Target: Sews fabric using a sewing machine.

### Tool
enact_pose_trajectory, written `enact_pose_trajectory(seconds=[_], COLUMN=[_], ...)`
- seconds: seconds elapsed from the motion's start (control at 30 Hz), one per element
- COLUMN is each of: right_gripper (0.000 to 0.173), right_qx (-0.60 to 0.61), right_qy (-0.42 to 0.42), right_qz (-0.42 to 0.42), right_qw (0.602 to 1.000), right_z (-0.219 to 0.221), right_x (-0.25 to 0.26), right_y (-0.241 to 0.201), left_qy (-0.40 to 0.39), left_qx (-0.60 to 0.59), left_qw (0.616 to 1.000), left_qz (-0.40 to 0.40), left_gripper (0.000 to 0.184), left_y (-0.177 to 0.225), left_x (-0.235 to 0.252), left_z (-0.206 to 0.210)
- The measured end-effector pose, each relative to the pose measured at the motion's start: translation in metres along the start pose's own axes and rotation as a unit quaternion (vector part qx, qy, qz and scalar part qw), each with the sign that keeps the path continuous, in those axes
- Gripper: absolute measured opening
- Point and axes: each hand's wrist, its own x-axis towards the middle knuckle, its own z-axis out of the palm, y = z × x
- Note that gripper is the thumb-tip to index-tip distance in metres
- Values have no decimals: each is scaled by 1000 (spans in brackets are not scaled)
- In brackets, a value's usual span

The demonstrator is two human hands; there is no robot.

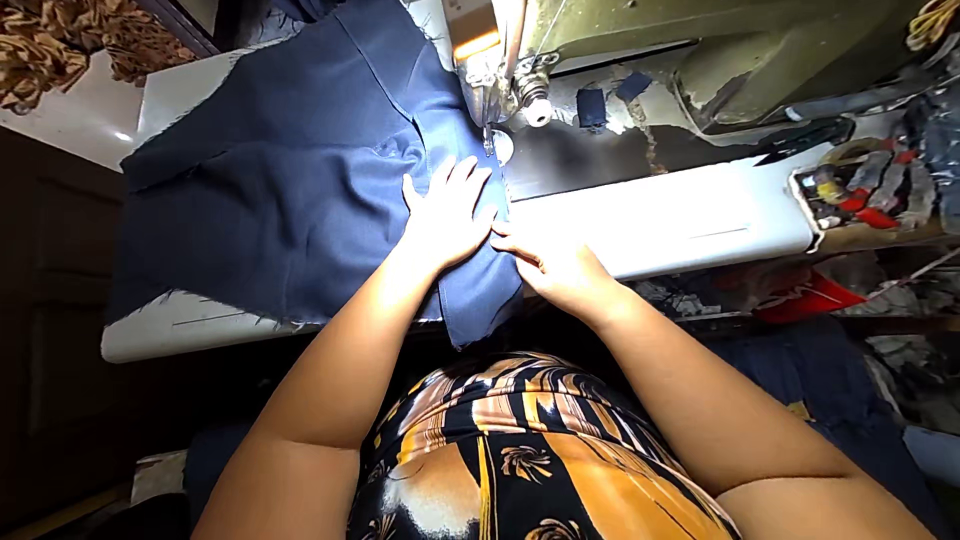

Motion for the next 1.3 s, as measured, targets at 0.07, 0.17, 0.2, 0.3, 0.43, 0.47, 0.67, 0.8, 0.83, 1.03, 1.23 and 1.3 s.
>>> enact_pose_trajectory(seconds=[0.07,0.17,0.2,0.3,0.43,0.47,0.67,0.8,0.83,1.03,1.23,1.3], right_gripper=[35,36,35,30,22,24,31,28,24,19,20,20], right_qx=[-6,24,41,75,57,41,23,48,55,58,53,55], right_qy=[-11,-26,-21,14,21,19,50,99,110,102,94,92], right_qz=[11,6,-7,-64,-60,-52,-67,-34,-27,-49,-61,-62], right_qw=[1000,999,999,995,996,998,996,993,992,992,992,992], right_z=[-2,-8,-9,-2,7,8,15,14,14,13,14,14], right_x=[1,-5,-8,-16,-18,-20,-42,-48,-47,-42,-41,-41], right_y=[-2,-6,-7,-11,-23,-25,-24,-21,-21,-25,-26,-25], left_qy=[-6,-16,-16,12,37,38,69,78,80,76,88,84], left_qx=[9,26,27,0,-53,-60,-47,-46,-48,-55,-57,-55], left_qw=[1000,999,999,1000,998,997,994,993,993,993,992,992], left_qz=[-5,-21,-23,1,24,29,69,72,73,68,75,76], left_gripper=[62,58,55,46,45,45,47,46,46,47,48,49], left_y=[-1,13,20,35,28,25,20,21,21,22,20,20], left_x=[4,-13,-25,-61,-80,-81,-88,-89,-89,-88,-89,-89], left_z=[-3,-8,-10,-5,8,10,18,22,22,21,23,23])
